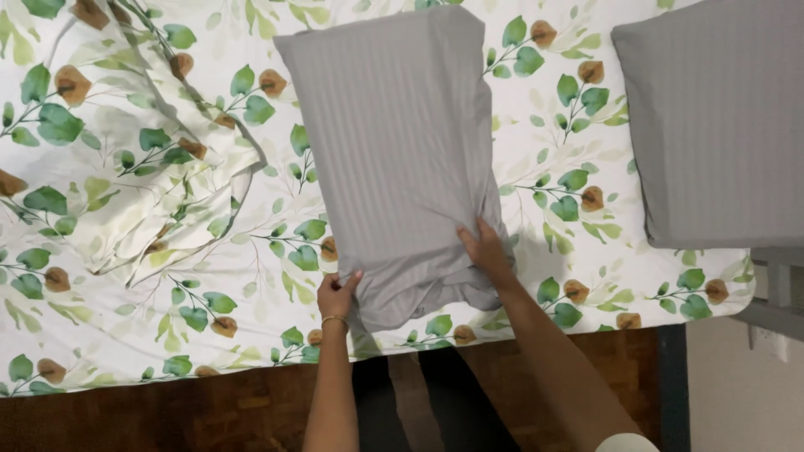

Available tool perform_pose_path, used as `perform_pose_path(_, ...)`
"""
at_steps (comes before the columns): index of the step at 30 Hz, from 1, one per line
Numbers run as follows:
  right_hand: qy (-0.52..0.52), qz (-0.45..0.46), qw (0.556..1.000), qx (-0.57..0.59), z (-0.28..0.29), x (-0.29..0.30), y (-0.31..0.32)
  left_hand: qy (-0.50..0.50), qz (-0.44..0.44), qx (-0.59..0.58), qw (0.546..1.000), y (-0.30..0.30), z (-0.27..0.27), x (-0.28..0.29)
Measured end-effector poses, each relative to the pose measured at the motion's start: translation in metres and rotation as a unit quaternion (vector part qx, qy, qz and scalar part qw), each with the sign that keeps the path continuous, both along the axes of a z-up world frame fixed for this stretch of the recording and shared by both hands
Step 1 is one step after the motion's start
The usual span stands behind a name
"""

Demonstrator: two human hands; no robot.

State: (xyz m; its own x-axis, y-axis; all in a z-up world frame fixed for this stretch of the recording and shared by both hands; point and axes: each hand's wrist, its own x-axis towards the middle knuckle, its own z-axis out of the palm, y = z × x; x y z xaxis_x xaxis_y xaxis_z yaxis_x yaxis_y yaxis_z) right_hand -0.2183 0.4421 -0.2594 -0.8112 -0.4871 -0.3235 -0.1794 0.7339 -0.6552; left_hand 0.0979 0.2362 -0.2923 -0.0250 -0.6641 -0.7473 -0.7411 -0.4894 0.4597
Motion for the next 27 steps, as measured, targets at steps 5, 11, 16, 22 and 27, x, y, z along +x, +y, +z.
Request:
perform_pose_path(5,-0.257,-0.012,0.956,0.141,0.090,-0.005,-0.049,0.082,0.070,0.019,0.994,0.003,0.030,-0.016)
perform_pose_path(11,-0.319,-0.155,0.934,-0.037,0.133,0.008,-0.064,0.214,0.178,0.000,0.961,0.009,0.032,-0.043)
perform_pose_path(16,-0.219,-0.178,0.947,-0.157,0.151,0.015,-0.068,0.243,0.147,-0.069,0.956,0.017,0.053,-0.058)
perform_pose_path(22,-0.189,-0.189,0.964,-0.006,0.072,0.008,-0.015,0.099,0.059,-0.057,0.992,0.022,0.045,-0.042)
perform_pose_path(27,0.006,-0.072,0.996,0.044,0.051,0.009,-0.001,0.094,0.050,0.003,0.994,0.017,-0.005,-0.019)
